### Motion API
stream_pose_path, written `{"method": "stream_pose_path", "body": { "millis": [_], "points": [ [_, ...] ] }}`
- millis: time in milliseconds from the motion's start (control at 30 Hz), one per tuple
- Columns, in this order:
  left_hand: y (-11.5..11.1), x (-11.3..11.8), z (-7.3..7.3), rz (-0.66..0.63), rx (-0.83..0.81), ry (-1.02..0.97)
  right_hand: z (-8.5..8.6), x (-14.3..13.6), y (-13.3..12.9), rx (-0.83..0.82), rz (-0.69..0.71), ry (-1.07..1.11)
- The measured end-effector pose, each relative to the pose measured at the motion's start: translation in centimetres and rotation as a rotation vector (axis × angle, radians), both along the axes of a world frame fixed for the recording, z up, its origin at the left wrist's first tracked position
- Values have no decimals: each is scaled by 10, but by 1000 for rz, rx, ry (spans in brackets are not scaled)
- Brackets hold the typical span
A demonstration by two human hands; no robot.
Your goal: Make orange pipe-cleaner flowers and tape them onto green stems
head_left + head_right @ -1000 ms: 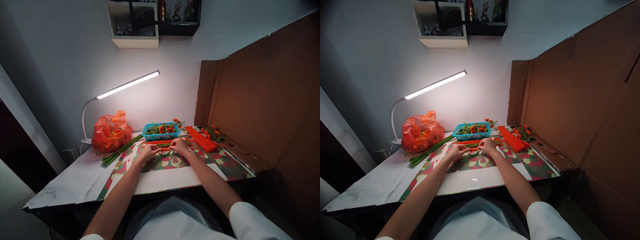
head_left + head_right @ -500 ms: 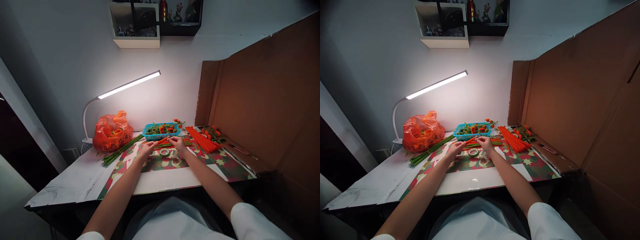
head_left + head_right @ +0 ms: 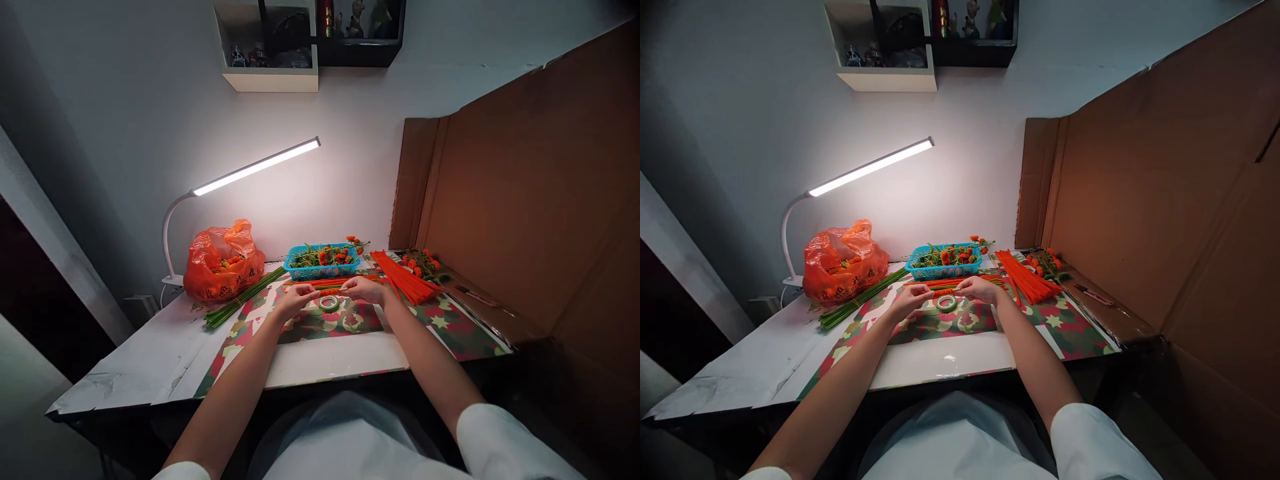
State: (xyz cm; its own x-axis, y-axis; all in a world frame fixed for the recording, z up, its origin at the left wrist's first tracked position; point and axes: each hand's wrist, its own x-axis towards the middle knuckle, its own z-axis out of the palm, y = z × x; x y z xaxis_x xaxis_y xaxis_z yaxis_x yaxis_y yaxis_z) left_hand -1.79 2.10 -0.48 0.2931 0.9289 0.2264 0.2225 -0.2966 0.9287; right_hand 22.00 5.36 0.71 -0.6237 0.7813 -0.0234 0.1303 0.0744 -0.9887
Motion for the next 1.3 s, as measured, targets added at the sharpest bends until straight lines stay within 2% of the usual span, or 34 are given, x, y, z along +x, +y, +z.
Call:
{"method": "stream_pose_path", "body": {
  "millis": [200, 367, 600, 700, 800, 900, 1000, 1133, 1300],
  "points": [
    [-1, 0, -1, 4, 66, 283, -3, 8, 1, 239, -97, -336],
    [1, 2, -4, 95, 115, 402, -13, -1, 2, 415, -255, -490],
    [4, 3, -7, 283, 163, 294, -16, -24, -6, 847, -619, -477],
    [8, 4, -8, 326, 186, 220, -15, -31, -12, 932, -736, -437],
    [12, 6, -11, 335, 154, 122, -16, -35, -18, 948, -801, -357],
    [13, 7, -12, 331, 56, 6, -17, -40, -20, 898, -831, -200],
    [11, 7, -9, 300, -79, -89, -18, -44, -16, 729, -779, 65],
    [7, 6, -4, 203, -134, -209, -17, -41, -6, 339, -548, 388],
    [4, 7, -2, 100, -101, -250, -12, -28, -2, -105, -209, 510]
  ]
}}
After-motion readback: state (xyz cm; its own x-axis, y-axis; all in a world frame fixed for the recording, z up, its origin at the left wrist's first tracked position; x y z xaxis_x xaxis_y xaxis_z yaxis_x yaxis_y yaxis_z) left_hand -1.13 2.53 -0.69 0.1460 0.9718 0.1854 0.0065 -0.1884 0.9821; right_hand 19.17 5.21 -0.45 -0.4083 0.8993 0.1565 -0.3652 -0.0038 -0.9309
